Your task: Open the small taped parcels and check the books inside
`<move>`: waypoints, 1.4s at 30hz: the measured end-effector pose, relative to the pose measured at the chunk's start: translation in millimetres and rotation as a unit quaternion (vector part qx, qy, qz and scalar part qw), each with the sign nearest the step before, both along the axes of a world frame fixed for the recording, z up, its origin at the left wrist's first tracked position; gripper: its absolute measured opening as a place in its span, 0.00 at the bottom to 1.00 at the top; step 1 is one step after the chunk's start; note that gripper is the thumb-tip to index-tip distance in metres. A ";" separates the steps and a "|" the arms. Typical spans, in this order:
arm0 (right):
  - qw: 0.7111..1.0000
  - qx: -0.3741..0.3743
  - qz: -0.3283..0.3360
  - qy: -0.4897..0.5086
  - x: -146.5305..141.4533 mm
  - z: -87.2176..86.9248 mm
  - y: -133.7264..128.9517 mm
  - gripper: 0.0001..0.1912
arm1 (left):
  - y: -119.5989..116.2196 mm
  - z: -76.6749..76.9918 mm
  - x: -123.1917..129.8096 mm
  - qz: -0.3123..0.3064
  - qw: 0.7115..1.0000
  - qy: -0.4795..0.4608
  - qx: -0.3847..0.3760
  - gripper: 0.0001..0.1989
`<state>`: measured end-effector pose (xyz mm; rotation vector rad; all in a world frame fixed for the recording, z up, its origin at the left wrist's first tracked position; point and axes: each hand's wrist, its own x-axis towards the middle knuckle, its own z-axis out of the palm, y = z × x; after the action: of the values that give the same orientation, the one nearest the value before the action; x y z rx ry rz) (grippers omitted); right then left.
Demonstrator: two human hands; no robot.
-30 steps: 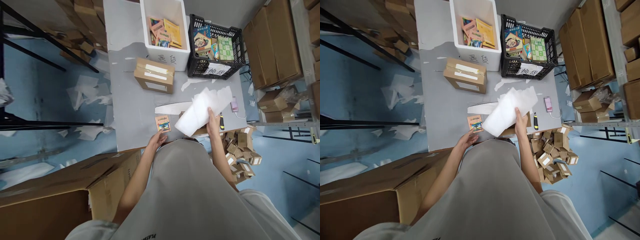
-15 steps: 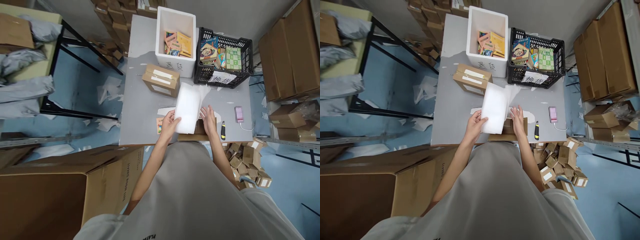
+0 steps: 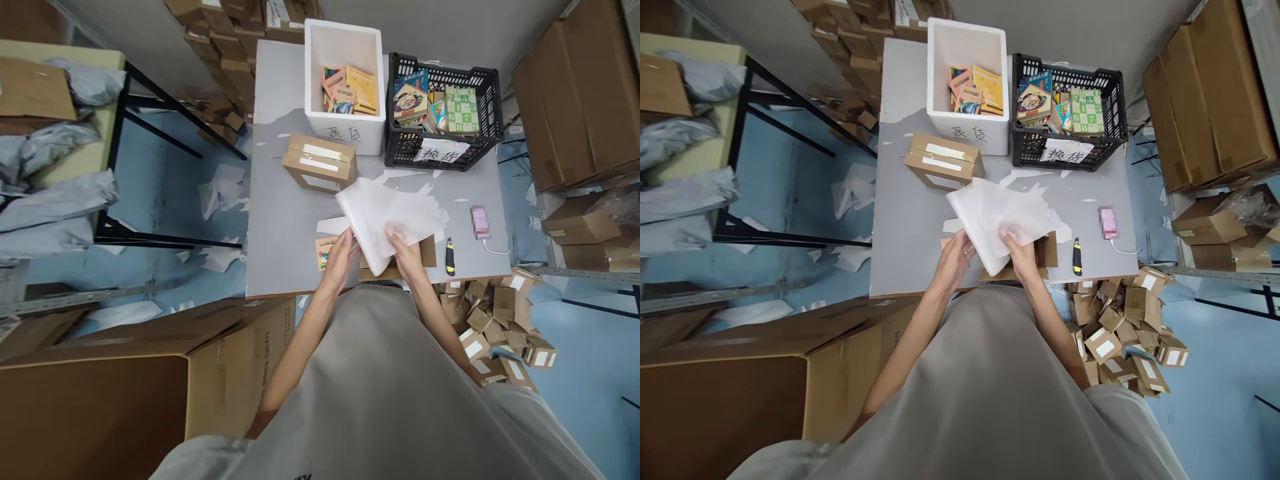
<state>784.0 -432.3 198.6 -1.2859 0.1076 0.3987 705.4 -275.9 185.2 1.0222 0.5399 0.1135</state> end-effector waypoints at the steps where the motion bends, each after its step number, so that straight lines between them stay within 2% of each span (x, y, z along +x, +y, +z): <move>1: 1.000 -0.006 0.010 -0.009 -2.7 3.5 2.9 0.28 | -0.3 2.5 -1.2 -0.015 1.000 -0.017 -0.020 0.34; 3: 1.000 -0.016 0.017 -0.020 -5.9 10.5 6.1 0.28 | 1.5 5.6 -2.9 -0.026 0.998 -0.026 -0.053 0.34; 5: 0.999 -0.022 -0.006 -0.027 -4.7 16.6 2.8 0.27 | 7.4 5.2 -4.1 0.002 0.997 -0.009 -0.070 0.31; 8: 0.994 -0.040 -0.089 -0.052 5.9 23.6 -16.4 0.25 | 24.5 -0.4 -6.4 0.060 0.992 0.020 -0.107 0.22; 11: 0.979 -0.079 -0.167 -0.084 19.0 27.7 -41.4 0.23 | 45.7 -7.0 -10.4 0.087 0.986 0.023 -0.140 0.17; 15: 0.972 -0.111 -0.192 -0.082 22.0 29.4 -57.9 0.23 | 63.9 -12.6 -15.4 0.075 0.982 0.046 -0.165 0.14; 17: 0.972 -0.109 -0.194 -0.077 17.3 30.9 -58.3 0.25 | 66.5 -13.3 -16.8 0.056 0.981 0.062 -0.175 0.19; 20: 0.970 -0.107 -0.205 -0.077 8.6 39.6 -58.0 0.27 | 65.4 -12.5 -18.1 0.017 0.982 0.064 -0.179 0.39; 21: 0.969 -0.110 -0.205 -0.080 5.7 45.0 -58.9 0.27 | 64.4 -12.2 -18.4 0.006 0.983 0.060 -0.176 0.45; 23: 0.968 -0.117 -0.201 -0.091 -0.4 60.1 -62.3 0.27 | 61.8 -12.5 -18.7 -0.014 0.984 0.053 -0.167 0.50; 26: 0.964 -0.134 -0.193 -0.128 -11.5 89.6 -68.4 0.29 | 56.8 -15.4 -17.9 -0.061 0.984 0.042 -0.160 0.48; 29: 0.952 -0.158 -0.202 -0.168 -22.4 117.1 -71.6 0.30 | 51.1 -19.3 -14.5 -0.104 0.981 0.037 -0.158 0.42; 32: 0.939 -0.171 -0.224 -0.197 -27.0 130.9 -73.6 0.29 | 44.9 -21.8 -8.4 -0.132 0.980 0.061 -0.138 0.42; 35: 0.928 -0.174 -0.256 -0.209 -22.3 128.5 -80.4 0.27 | 40.5 -24.5 -1.3 -0.123 0.982 0.086 -0.119 0.42; 38: 0.921 -0.192 -0.270 -0.206 -11.0 114.5 -95.3 0.25 | 43.8 -31.4 3.6 -0.071 0.986 0.082 -0.130 0.30; 42: 0.898 -0.240 -0.307 -0.202 2.9 88.8 -119.8 0.27 | 62.4 -46.0 -1.6 -0.015 0.987 0.094 -0.127 0.15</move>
<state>786.9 -552.1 287.4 -1.7071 0.2619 -0.4737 703.8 -213.5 139.3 0.7953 0.6919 -0.0795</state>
